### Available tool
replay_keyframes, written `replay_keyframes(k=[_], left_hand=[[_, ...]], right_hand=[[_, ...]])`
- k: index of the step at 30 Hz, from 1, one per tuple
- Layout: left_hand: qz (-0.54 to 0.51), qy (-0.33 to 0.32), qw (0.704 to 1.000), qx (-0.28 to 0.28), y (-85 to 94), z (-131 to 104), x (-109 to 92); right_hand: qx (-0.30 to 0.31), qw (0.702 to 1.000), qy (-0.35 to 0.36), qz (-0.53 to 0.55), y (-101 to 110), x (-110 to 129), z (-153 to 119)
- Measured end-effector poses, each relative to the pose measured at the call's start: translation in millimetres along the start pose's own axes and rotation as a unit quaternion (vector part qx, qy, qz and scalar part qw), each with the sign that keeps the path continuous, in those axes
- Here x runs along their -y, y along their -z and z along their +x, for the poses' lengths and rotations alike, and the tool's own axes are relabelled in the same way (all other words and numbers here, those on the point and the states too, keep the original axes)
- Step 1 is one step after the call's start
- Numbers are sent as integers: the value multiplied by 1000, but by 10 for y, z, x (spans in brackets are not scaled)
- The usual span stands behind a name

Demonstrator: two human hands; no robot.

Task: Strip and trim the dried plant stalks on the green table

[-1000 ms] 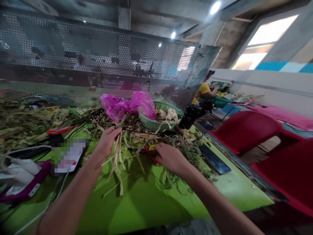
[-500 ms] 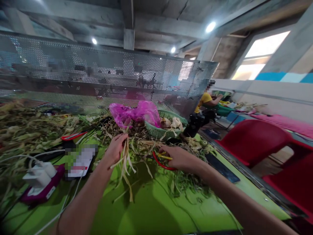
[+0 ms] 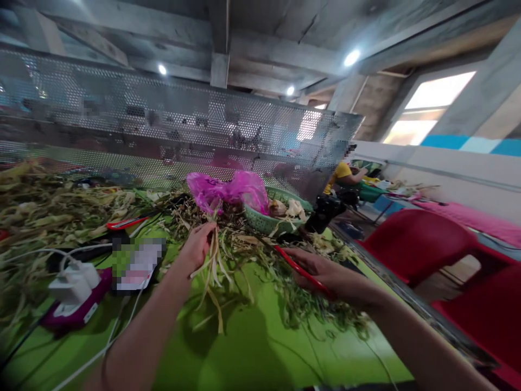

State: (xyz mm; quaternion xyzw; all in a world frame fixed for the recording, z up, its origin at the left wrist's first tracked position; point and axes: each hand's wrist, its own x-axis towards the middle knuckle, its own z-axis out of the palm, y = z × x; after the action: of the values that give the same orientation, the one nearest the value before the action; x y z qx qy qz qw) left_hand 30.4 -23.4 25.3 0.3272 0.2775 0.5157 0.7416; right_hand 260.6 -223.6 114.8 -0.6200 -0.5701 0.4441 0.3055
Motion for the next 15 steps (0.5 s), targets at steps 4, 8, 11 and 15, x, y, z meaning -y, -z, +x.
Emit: replay_keyframes(k=[4, 8, 11, 15], left_hand=[[-1, 10, 1000, -3, -10, -5, 9], [-9, 12, 1000, 1, -18, -5, -10], [-14, 15, 1000, 2, -19, 2, -22], [-20, 18, 1000, 1, -6, 5, -20]], right_hand=[[19, 991, 10, 136, -317, -123, 111], [41, 988, 61, 136, -490, -57, 226], [52, 991, 88, 92, -557, -21, 287], [4, 996, 86, 30, -651, -100, 377]])
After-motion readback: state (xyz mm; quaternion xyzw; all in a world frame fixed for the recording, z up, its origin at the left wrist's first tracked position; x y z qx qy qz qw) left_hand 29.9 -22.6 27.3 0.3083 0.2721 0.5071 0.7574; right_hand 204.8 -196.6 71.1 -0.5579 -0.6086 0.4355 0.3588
